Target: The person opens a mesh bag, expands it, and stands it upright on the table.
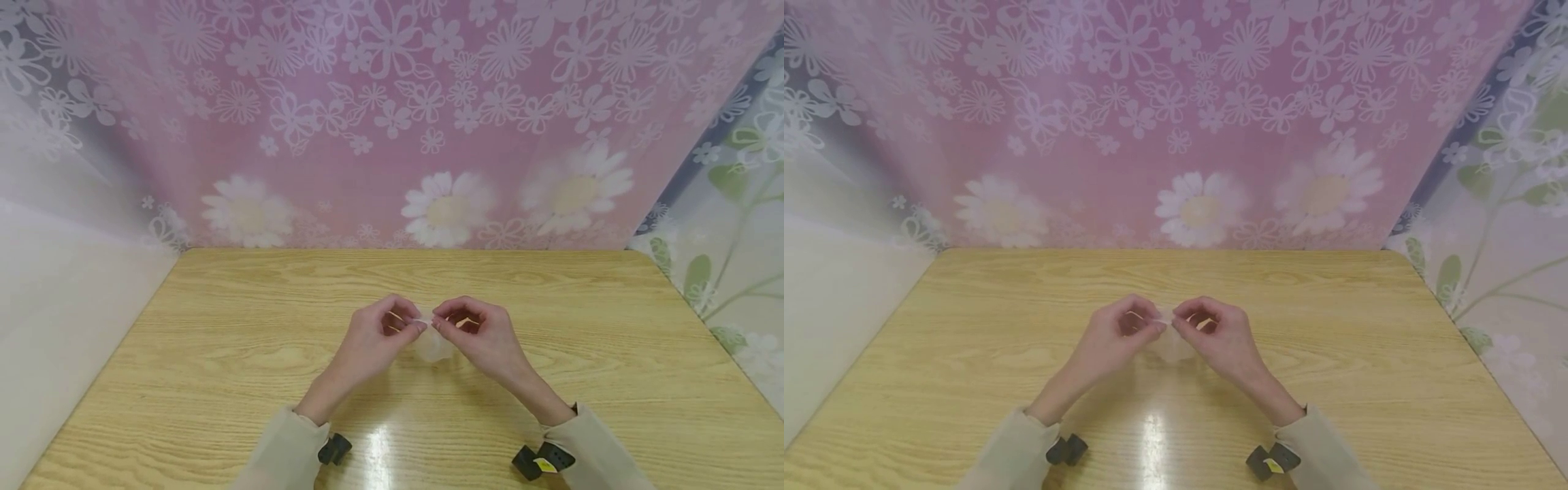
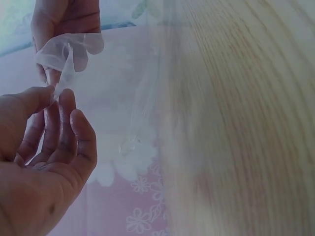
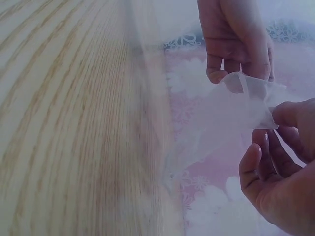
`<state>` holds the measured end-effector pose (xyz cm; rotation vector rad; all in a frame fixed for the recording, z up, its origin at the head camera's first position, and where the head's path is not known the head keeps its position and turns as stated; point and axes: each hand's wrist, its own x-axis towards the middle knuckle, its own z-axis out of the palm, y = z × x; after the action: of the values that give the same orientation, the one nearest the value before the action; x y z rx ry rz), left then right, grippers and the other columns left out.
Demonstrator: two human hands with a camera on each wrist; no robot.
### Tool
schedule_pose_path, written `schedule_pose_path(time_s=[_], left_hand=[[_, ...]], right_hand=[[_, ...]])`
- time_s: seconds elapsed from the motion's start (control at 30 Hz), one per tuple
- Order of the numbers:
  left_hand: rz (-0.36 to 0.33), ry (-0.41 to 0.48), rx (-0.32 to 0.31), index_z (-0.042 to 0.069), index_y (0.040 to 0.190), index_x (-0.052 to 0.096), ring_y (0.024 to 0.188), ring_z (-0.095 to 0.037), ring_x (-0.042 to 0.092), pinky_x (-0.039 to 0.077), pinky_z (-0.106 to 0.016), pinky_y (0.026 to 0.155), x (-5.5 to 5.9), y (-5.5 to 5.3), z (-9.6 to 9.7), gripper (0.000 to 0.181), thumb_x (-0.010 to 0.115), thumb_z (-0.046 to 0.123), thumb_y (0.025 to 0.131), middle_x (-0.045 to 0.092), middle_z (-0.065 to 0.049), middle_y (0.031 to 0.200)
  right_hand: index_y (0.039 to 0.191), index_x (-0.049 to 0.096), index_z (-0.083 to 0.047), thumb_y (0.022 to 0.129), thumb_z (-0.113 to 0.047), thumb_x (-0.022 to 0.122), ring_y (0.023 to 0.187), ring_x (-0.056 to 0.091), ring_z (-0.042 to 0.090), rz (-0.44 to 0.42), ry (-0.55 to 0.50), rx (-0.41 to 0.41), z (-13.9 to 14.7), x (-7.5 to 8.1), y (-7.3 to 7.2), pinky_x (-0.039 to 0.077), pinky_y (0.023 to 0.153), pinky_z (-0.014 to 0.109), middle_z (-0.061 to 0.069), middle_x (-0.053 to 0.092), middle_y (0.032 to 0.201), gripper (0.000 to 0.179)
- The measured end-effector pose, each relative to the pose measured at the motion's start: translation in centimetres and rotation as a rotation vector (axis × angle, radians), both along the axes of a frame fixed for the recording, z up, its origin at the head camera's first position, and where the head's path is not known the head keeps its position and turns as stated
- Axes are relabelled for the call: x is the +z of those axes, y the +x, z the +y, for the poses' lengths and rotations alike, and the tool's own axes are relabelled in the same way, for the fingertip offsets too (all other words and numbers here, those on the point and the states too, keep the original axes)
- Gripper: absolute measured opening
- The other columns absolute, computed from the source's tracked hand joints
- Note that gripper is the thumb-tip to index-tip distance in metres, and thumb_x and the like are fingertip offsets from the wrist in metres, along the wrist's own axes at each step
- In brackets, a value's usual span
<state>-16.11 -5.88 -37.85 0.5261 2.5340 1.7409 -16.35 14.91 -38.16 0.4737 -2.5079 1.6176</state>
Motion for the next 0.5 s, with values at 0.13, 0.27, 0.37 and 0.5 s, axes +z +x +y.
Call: schedule_pose_path(time_s=[0.13, 0.27, 0.37, 0.5], left_hand=[[-0.027, 0.062, 0.050, 0.018, 0.100, 0.068, 0.083, -0.018, 0.071, 0.058, -0.026, 0.072, -0.27, -0.10, -0.11, 0.008, 0.074, 0.019, 0.095, 0.070, 0.000, 0.093], [-0.039, 0.137, 0.100, 0.015, 0.099, 0.066, 0.080, -0.025, 0.071, 0.055, -0.024, 0.065, -0.38, -0.20, -0.13, 0.010, 0.074, 0.017, 0.095, 0.067, -0.003, 0.090], [-0.042, 0.198, 0.129, 0.012, 0.098, 0.064, 0.080, -0.023, 0.071, 0.053, -0.023, 0.063, -0.44, -0.30, -0.05, 0.012, 0.075, 0.015, 0.094, 0.064, -0.004, 0.089], [-0.055, 0.275, 0.120, 0.008, 0.097, 0.062, 0.083, -0.015, 0.072, 0.056, -0.023, 0.067, -0.52, -0.33, 0.18, 0.014, 0.075, 0.009, 0.093, 0.063, -0.004, 0.091]], right_hand=[[0.107, 0.075, -0.007, 0.096, -0.017, 0.074, 0.081, 0.064, 0.007, -0.041, 0.015, -0.034, 0.07, 0.32, 0.19, 0.053, 0.063, 0.021, 0.006, 0.074, 0.098, 0.014], [0.110, 0.074, -0.010, 0.096, -0.023, 0.073, 0.083, 0.066, 0.008, -0.072, 0.038, -0.063, 0.19, 0.59, 0.43, 0.054, 0.064, 0.022, 0.005, 0.074, 0.099, 0.019], [0.114, 0.073, -0.011, 0.095, -0.026, 0.075, 0.083, 0.067, 0.010, -0.087, 0.072, -0.064, 0.23, 0.58, 0.54, 0.055, 0.066, 0.023, 0.005, 0.074, 0.099, 0.024], [0.114, 0.074, -0.013, 0.095, -0.030, 0.075, 0.081, 0.068, 0.012, -0.095, 0.125, -0.072, 0.17, 0.35, 0.60, 0.057, 0.068, 0.024, 0.003, 0.075, 0.099, 0.026]])
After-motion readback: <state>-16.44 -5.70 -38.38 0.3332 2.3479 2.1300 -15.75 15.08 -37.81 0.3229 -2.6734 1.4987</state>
